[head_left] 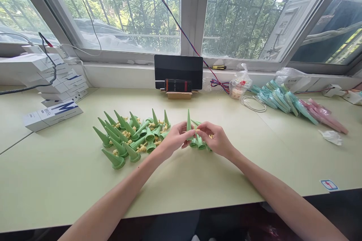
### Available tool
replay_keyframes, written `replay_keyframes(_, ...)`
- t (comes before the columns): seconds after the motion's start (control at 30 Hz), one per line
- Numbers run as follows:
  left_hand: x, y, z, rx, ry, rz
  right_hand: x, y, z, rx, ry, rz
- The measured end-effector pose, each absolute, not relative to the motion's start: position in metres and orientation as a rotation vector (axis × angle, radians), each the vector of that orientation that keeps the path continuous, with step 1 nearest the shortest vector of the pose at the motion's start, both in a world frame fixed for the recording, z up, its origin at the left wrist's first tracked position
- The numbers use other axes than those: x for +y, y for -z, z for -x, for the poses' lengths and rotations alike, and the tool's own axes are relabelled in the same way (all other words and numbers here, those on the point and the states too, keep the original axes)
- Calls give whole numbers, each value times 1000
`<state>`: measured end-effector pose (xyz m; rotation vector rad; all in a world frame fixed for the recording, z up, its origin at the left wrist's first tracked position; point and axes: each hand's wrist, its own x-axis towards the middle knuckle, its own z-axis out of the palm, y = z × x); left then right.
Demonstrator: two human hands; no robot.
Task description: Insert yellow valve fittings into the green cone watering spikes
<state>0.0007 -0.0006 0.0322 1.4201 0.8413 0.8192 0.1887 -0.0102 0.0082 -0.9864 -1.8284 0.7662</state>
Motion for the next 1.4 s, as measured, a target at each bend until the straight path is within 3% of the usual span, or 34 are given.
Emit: replay_keyframes(1.4,-2,-31,0,772,-766,-1414,-6,-3,-191,-1894,-709,1060)
